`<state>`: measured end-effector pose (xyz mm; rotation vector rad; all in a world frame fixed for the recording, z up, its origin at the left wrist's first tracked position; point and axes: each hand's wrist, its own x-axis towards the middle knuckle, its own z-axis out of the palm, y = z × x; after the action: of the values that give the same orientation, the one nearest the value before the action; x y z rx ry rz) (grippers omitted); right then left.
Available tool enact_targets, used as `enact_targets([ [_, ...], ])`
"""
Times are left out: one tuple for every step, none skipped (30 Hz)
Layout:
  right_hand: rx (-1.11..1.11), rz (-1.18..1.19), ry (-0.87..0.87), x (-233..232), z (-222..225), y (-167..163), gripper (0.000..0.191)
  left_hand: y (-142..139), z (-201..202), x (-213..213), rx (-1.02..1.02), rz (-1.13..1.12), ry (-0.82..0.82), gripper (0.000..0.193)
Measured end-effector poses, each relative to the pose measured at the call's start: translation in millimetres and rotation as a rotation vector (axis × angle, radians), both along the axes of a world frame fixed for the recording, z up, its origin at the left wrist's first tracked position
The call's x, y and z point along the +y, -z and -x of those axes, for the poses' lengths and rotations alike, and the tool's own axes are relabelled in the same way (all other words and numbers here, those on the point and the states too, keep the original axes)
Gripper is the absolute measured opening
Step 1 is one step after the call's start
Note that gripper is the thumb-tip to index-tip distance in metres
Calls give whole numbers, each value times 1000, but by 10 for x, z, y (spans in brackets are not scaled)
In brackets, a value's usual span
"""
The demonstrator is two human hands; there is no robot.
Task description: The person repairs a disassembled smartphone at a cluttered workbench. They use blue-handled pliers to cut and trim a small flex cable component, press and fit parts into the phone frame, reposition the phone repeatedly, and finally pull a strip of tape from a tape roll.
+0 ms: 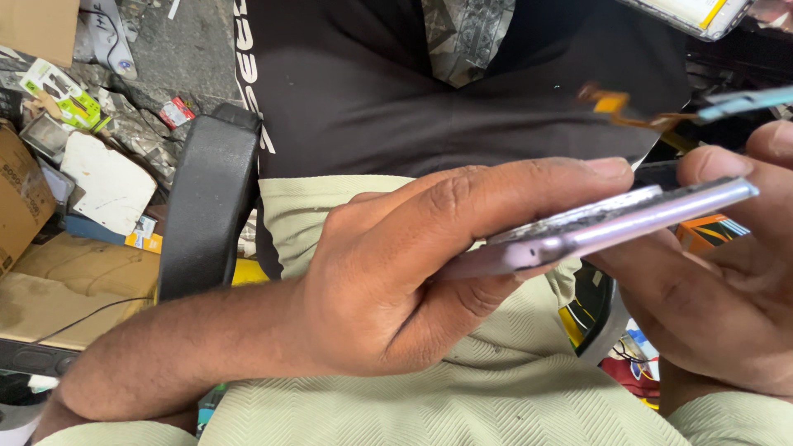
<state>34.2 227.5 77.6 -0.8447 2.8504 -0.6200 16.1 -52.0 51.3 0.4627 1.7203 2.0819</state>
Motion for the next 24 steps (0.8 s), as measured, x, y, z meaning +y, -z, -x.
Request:
enact_targets([
  [0, 6, -5, 53, -19, 14, 39, 0, 4, 0, -30, -18, 9, 37],
  [9, -15, -17, 91, -42, 1, 40, 4, 6, -2, -29, -24, 8, 37],
  [20, -21, -21, 112, -57, 8, 39, 9, 7, -5, -27, -30, 7, 38],
  [31, -28, -25, 119, -73, 3, 38, 16, 8, -5, 5, -23, -4, 38],
  [59, -30, -34, 114, -80, 28, 38, 27, 8, -6, 27, -21, -12, 38],
  [89, -31, -52, 100, -91, 50, 37, 37, 9, -6, 49, -19, -20, 38],
  [154, -26, -77, 87, -100, 83, 37, 49, 9, -5, 59, -22, -25, 37],
  [230, -15, -109, 73, -108, 132, 37, 53, 6, -13, 64, -23, -29, 37],
  [299, -4, -137, 65, -121, 172, 37, 56, 3, -20, 69, -24, -34, 36],
  [342, 5, -151, 72, -130, 204, 36, 52, -8, -28, 70, -23, -39, 35],
  [380, 10, -168, 79, -148, 221, 36, 51, -10, -28, 73, -26, -43, 35],
  [410, 14, -179, 94, -165, 239, 36, 53, -17, -31, 76, -30, -47, 35],
  [422, 16, -185, 108, -181, 246, 35, 60, -18, -22, 82, -39, -50, 35],
  [437, 20, -189, 120, -200, 249, 35, 69, -20, -20, 87, -48, -53, 35],
  [450, 22, -198, 136, -199, 256, 35, 76, -20, -18, 92, -57, -56, 35],
  [454, 24, -203, 142, -206, 260, 35, 85, -19, -19, 96, -66, -59, 35],
  [460, 20, -205, 144, -205, 265, 34, 89, -21, -19, 95, -70, -58, 36],
  [476, 24, -220, 137, -205, 275, 34, 92, -22, -20, 93, -74, -58, 37],
  [479, 26, -223, 133, -198, 276, 34, 85, -28, -20, 82, -71, -55, 38],
  [487, 28, -229, 124, -189, 286, 34, 91, -25, -23, 84, -63, -54, 38],
  [489, 29, -233, 118, -179, 290, 33, 95, -19, -26, 86, -55, -53, 37],
  [494, 35, -239, 115, -170, 292, 33, 96, -18, -32, 102, -43, -55, 35],
  [493, 37, -242, 113, -162, 296, 33, 96, -10, -42, 111, -40, -49, 35],
  [497, 35, -245, 113, -161, 300, 33, 99, -5, -51, 120, -37, -42, 35],
])
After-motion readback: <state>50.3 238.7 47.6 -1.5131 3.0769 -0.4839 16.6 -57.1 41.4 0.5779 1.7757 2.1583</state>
